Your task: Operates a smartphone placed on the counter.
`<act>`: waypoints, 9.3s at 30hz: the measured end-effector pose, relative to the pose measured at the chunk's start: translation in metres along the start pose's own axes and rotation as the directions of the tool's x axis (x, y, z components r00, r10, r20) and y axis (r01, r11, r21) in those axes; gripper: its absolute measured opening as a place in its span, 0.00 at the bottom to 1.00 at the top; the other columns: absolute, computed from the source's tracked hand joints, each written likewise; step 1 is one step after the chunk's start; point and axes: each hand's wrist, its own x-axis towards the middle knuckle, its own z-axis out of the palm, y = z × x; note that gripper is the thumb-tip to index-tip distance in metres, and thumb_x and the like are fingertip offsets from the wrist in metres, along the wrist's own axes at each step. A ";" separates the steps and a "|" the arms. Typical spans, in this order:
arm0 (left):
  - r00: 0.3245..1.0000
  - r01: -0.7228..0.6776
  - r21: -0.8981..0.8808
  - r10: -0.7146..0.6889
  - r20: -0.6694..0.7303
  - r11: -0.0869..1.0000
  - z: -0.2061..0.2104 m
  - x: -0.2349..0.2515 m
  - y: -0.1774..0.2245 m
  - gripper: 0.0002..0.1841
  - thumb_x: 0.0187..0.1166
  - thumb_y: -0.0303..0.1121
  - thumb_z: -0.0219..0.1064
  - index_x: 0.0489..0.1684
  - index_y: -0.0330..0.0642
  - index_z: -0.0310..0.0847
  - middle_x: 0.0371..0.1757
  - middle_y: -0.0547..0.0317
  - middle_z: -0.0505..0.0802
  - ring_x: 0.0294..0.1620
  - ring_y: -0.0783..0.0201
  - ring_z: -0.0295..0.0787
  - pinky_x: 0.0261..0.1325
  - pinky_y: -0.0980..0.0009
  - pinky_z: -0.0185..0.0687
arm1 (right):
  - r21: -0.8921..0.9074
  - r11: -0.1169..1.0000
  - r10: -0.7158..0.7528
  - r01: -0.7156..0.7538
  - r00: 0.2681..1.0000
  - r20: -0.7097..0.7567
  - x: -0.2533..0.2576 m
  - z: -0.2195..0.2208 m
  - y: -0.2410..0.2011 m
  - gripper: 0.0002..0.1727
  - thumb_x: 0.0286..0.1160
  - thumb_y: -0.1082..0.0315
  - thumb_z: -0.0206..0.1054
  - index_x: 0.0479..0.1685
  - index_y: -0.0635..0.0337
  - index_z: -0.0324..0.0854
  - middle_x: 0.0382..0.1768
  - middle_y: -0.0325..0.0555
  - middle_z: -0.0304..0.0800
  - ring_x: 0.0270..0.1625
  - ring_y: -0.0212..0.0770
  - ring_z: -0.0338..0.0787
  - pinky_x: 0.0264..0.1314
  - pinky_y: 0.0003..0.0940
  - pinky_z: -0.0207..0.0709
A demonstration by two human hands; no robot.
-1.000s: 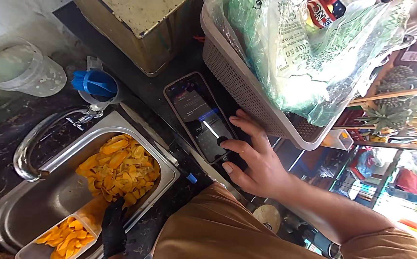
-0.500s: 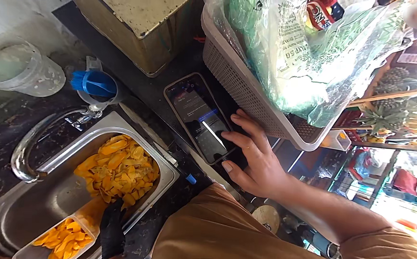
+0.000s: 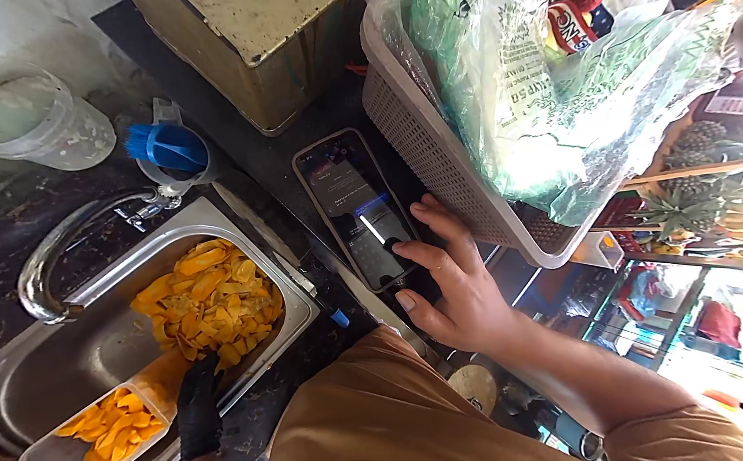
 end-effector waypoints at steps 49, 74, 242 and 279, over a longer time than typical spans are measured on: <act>1.000 0.001 -0.016 -0.001 -0.018 1.000 0.002 -0.003 0.004 0.25 0.81 0.44 0.63 0.71 0.37 0.77 0.72 0.51 0.85 0.71 0.61 0.80 0.69 0.59 0.80 | 0.030 0.999 -0.023 0.023 1.000 -0.016 -0.002 0.000 0.002 0.18 0.83 0.51 0.59 0.58 0.52 0.83 0.83 0.59 0.69 0.92 0.58 0.58 0.89 0.55 0.64; 1.000 -0.006 -0.004 0.006 -0.004 1.000 0.001 -0.002 0.002 0.24 0.83 0.42 0.60 0.71 0.37 0.77 0.73 0.51 0.84 0.71 0.61 0.80 0.69 0.58 0.80 | 0.032 0.999 -0.022 0.022 1.000 -0.002 -0.002 -0.001 0.002 0.18 0.84 0.50 0.60 0.58 0.51 0.83 0.84 0.59 0.68 0.92 0.58 0.58 0.88 0.53 0.65; 1.000 0.006 -0.022 -0.006 -0.001 1.000 -0.002 0.001 -0.003 0.25 0.83 0.43 0.62 0.72 0.36 0.76 0.72 0.51 0.85 0.70 0.59 0.82 0.68 0.57 0.81 | 0.005 1.000 -0.003 0.003 1.000 0.020 0.005 0.002 -0.001 0.23 0.86 0.50 0.52 0.69 0.50 0.82 0.85 0.59 0.67 0.93 0.61 0.54 0.90 0.58 0.61; 1.000 0.011 -0.015 -0.011 -0.004 1.000 0.001 0.000 0.002 0.25 0.82 0.43 0.61 0.71 0.36 0.75 0.72 0.51 0.84 0.69 0.61 0.81 0.67 0.59 0.81 | 0.000 0.999 0.037 -0.037 0.999 -0.017 0.000 0.000 0.000 0.24 0.86 0.56 0.53 0.71 0.57 0.83 0.83 0.59 0.71 0.91 0.56 0.61 0.89 0.50 0.66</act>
